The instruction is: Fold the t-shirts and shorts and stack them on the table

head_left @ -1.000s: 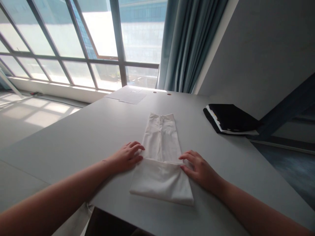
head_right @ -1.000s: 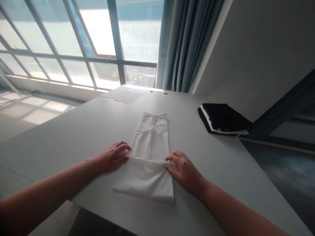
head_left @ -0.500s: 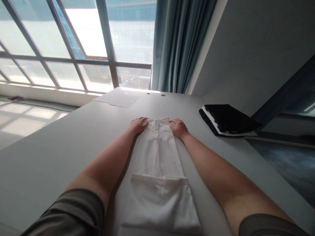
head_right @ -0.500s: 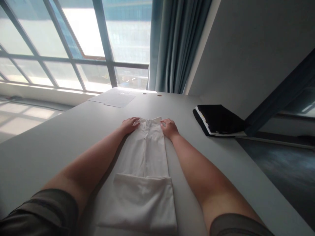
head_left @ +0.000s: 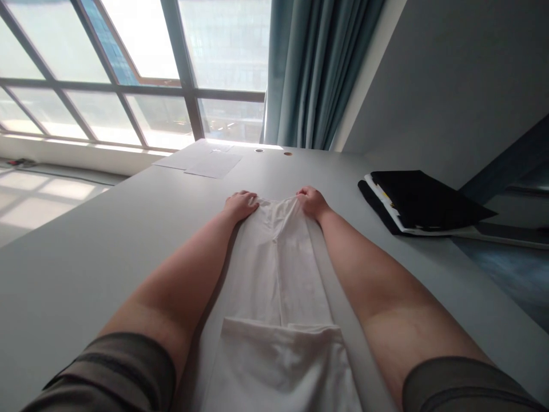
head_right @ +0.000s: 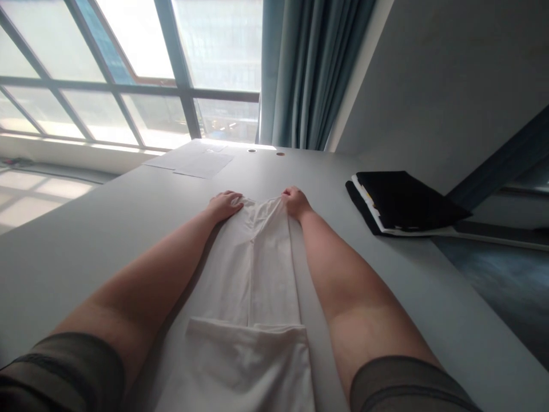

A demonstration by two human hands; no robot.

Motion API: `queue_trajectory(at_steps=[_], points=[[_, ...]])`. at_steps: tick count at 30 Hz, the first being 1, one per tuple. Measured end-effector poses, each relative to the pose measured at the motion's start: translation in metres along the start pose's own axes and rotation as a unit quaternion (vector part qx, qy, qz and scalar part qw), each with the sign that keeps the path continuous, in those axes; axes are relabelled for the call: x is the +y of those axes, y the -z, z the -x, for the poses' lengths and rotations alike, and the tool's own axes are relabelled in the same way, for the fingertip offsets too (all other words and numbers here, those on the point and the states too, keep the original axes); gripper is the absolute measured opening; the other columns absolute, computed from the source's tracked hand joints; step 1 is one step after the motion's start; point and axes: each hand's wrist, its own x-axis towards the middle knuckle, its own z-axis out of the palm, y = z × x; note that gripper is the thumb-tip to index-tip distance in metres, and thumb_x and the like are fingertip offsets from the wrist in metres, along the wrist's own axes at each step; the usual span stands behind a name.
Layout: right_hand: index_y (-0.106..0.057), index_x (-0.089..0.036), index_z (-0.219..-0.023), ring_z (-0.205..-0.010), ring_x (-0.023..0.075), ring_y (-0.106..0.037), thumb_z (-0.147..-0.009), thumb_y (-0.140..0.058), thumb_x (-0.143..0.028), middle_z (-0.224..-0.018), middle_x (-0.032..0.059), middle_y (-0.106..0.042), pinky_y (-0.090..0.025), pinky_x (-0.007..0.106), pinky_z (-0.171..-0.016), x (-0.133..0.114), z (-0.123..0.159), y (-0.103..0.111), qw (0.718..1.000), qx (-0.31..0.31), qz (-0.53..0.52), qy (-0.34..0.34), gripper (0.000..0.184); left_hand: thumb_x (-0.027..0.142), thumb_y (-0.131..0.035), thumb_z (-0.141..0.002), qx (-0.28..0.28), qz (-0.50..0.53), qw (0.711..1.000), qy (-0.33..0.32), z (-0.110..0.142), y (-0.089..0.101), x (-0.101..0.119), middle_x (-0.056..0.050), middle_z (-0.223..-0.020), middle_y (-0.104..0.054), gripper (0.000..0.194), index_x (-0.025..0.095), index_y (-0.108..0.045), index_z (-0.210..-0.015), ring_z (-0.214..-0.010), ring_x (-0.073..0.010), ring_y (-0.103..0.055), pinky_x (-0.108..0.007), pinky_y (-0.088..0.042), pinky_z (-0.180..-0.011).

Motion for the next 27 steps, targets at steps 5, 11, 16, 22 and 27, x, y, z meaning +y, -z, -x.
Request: queue_trajectory(at_steps=[5,11,16,22,27], points=[[-0.073,-0.012,-0.093,-0.085,0.0211,-0.06,-0.085,-0.051,-0.022,-0.094,0.011,-0.072,-0.049,0.03,-0.084,0.006,0.0,0.007,0.999,0.025,0.011,-0.044,0.026,0.055,-0.055,-0.097,0.003,-0.004,1.0,0.018,0.006,0.001,0.0,-0.006,-0.15,-0.059,0.05,0.033,-0.064,-0.141,-0.133,-0.0339,-0.057,-0.05,-0.044,-0.111],[-0.076,-0.013,-0.101,-0.106,0.0249,-0.06,-0.082,-0.051,-0.014,-0.114,0.0142,-0.071,-0.045,0.034,-0.105,-0.003,0.004,0.008,0.999,0.043,0.02,0.017,0.032,0.036,-0.055,-0.1,0.071,-0.016,0.997,-0.015,0.023,0.023,0.028,-0.007,-0.139,-0.066,0.035,0.028,-0.071,-0.129,-0.127,-0.0303,-0.059,-0.045,-0.045,-0.106],[-0.079,-0.014,-0.106,-0.099,0.0211,-0.062,-0.08,-0.051,-0.008,-0.107,0.0091,-0.074,-0.045,0.028,-0.099,-0.011,0.013,0.017,0.992,-0.067,0.041,0.101,0.039,0.049,-0.047,-0.103,0.006,-0.025,0.998,-0.06,0.048,0.044,0.094,-0.008,-0.105,-0.078,0.038,0.023,-0.073,-0.112,-0.1,-0.0271,-0.071,-0.038,-0.051,-0.09],[-0.082,-0.018,-0.109,-0.096,0.02,-0.063,-0.082,-0.054,-0.015,-0.097,0.0058,-0.076,-0.043,0.026,-0.099,-0.024,0.016,0.025,0.969,-0.152,0.113,0.156,0.039,0.07,-0.056,-0.09,-0.126,-0.087,0.985,-0.073,0.074,0.035,0.139,-0.013,-0.115,-0.077,0.059,0.02,-0.071,-0.117,-0.111,-0.0327,-0.071,-0.038,-0.052,-0.088],[-0.08,-0.021,-0.109,-0.093,0.0203,-0.065,-0.079,-0.061,-0.023,-0.093,0.0052,-0.078,-0.045,0.024,-0.085,-0.037,0.014,0.031,0.965,-0.202,0.14,0.096,0.036,0.059,-0.052,-0.095,-0.067,-0.076,0.993,-0.059,0.074,0.025,0.134,-0.015,-0.125,-0.072,0.051,0.018,-0.07,-0.12,-0.117,-0.0344,-0.066,-0.042,-0.05,-0.095]])
